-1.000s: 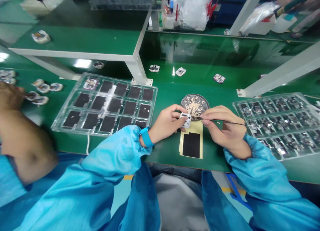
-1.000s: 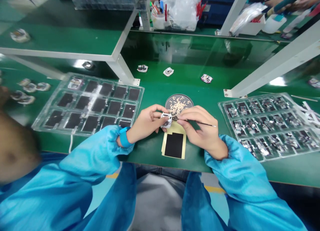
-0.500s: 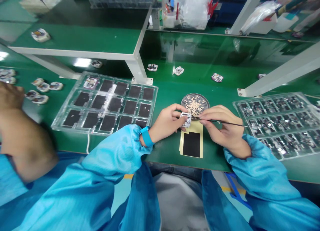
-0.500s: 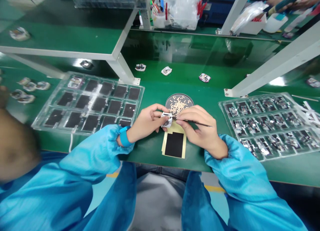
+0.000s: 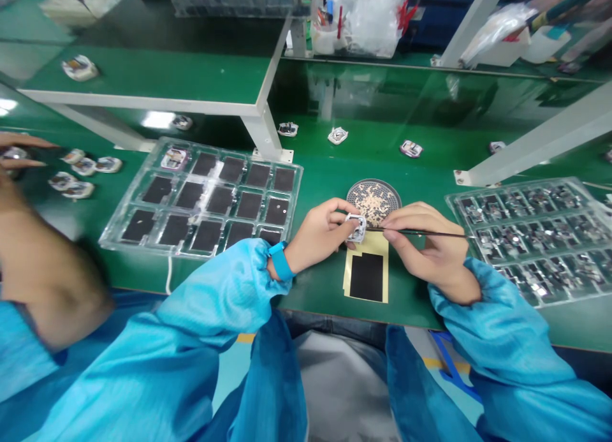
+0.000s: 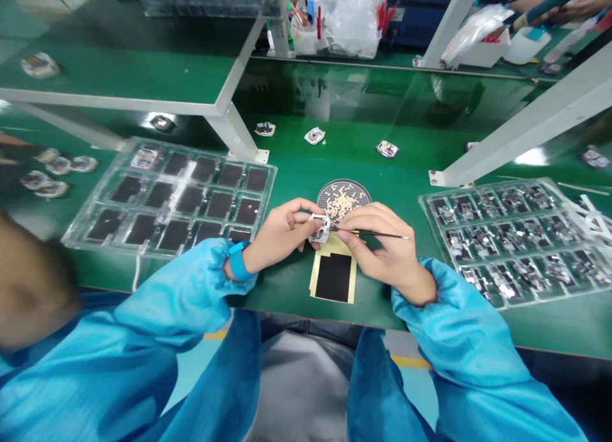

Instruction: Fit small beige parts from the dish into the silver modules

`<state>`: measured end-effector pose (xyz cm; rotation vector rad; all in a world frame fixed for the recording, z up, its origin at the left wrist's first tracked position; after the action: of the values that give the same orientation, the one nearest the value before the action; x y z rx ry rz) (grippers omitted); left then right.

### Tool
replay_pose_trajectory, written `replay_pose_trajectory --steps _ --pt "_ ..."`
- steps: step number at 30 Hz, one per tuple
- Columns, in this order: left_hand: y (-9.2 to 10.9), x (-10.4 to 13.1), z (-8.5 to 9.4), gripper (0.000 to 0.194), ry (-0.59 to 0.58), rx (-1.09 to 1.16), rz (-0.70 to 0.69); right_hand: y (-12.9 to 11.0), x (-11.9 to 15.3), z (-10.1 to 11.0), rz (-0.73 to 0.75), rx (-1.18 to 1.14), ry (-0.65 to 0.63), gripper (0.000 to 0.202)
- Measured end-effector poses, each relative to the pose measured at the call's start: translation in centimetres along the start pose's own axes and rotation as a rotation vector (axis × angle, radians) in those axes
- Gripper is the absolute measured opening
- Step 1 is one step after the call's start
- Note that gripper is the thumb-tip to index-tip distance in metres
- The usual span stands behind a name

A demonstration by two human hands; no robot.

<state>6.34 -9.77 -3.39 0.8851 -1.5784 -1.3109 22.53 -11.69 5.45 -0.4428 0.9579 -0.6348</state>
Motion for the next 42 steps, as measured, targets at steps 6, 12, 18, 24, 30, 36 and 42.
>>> replay_pose_trajectory --steps 6,12,18,24,30,36,42 --pt "0.5 0.1 -0.1 0.026 0.006 0.060 -0.053 1.5 0.4 -0.2 -0.153 -0.121 -0.003 0.014" --pt "1.3 0.4 0.0 0.030 0.009 0.108 -0.117 3.1 0.9 -0.9 -0.349 -0.286 -0.008 0.005" --pt "0.7 0.1 0.1 0.035 -0.030 0.077 -0.071 5.3 1.2 -2.3 -0.601 -0.575 -0.156 0.018" --pt "0.2 -0.1 0.6 0.040 -0.076 0.109 0.007 4.0 1.6 -3.1 -0.625 -0.861 -0.373 0.027" --pt "1.3 0.4 0.6 0.037 -0.134 0.095 -0.025 6.9 3.2 7.2 -0.703 -0.584 0.074 0.035" --pt "0.7 0.7 -0.4 0.049 -0.179 0.098 -0.023 14.1 8.2 19.3 -1.094 0.803 -0.057 0.031" --pt "0.4 0.5 -0.4 0.038 -0.161 -0.008 0.028 17.2 10.3 19.3 -1.199 0.879 -0.150 0.035"
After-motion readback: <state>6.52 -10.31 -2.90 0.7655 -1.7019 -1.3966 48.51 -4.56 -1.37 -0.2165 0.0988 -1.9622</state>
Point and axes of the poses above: each hand's wrist, its own x-axis away from the middle knuckle, its own z-axis out of the back of the hand, y = z × x, the point moved 9 cm from there along -x, towards the middle knuckle, and after that the axes turned 6 degrees about -y, right-handed, at the moved point
